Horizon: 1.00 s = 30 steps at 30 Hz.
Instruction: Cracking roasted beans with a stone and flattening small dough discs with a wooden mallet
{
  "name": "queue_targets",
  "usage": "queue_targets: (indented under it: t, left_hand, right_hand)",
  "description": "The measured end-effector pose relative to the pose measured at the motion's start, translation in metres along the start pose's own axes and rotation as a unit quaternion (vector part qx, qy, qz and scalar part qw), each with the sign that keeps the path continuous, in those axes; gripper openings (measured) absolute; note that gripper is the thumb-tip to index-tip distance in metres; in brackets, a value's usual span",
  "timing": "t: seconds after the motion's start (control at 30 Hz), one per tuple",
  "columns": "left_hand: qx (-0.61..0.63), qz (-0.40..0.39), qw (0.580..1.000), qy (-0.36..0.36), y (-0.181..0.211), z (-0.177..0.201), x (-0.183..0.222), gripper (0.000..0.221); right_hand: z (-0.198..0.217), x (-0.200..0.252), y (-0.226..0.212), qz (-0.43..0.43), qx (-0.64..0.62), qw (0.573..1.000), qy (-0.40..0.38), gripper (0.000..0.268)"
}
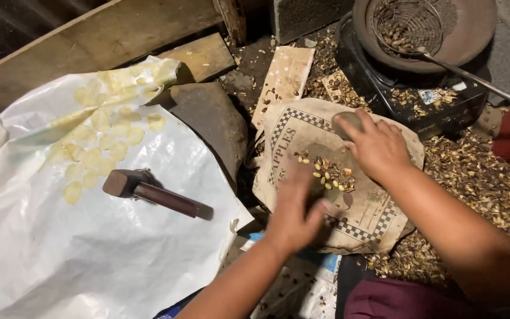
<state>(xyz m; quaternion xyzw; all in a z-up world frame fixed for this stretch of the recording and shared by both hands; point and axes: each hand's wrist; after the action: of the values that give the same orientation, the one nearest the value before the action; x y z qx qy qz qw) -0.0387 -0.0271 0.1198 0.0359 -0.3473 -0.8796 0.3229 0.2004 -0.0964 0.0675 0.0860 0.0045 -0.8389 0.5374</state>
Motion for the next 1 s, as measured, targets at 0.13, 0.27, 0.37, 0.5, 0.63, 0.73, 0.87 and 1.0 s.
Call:
queue_targets:
  t: [0.13,0.27,0.37,0.5,0.63,0.73,0.87,1.0]
  left_hand:
    - [0.425,-0.095,0.815,-0.382,0.017,-0.025,0.053,0.07]
    - [0.24,-0.055,0.803,-0.543,0.009,-0.032,0.055,0.084]
    - [0.254,-0.087,0.795,-0.544,-0.01,-0.042,0.05,0.066]
    - [0.144,-0.067,0.817,-0.554,0.007,-0.008,0.042,0.086]
    - [0.227,-0.028,0.815,-0.532,-0.009,-0.006,0.044,0.059]
    - [0.233,-0.007,0.82,-0.523,-0.015,-0.01,0.048,0.055]
    - [0.222,-0.022,0.827,-0.516,-0.007,-0.011,0.053,0.065]
    - [0.238,-0.034,0.822,-0.516,-0.004,-0.018,0.055,0.061]
  right_hand:
    - [0.006,0.022,-0.014,-0.055,-0.075,0.994,-0.064,0.057]
    - [0.007,0.027,-0.05,-0.049,-0.337,0.94,0.029,0.013]
    - [-0.01,0.012,-0.074,-0.014,-0.352,0.935,0.036,0.005]
    - [0.009,-0.018,-0.098,-0.041,-0.283,0.957,-0.048,0.012]
    - [0.003,-0.028,-0.107,-0.042,-0.221,0.962,-0.156,0.019]
    - [-0.02,-0.024,-0.109,-0.028,-0.207,0.972,-0.106,0.021]
    - [-0.027,-0.01,-0.105,-0.04,-0.215,0.974,-0.061,0.023]
    - [0.007,-0.002,-0.089,-0.022,-0.184,0.979,-0.088,0.013]
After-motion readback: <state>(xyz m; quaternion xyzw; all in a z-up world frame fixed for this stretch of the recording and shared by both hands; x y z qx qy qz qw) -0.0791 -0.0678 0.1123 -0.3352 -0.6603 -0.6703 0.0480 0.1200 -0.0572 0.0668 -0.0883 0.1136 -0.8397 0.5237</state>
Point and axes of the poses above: each hand's wrist, its own x-axis away from the middle knuckle, its own z-axis out of the back of the hand, y = z × x, and after that the axes turned 7 degrees about y, right-handed
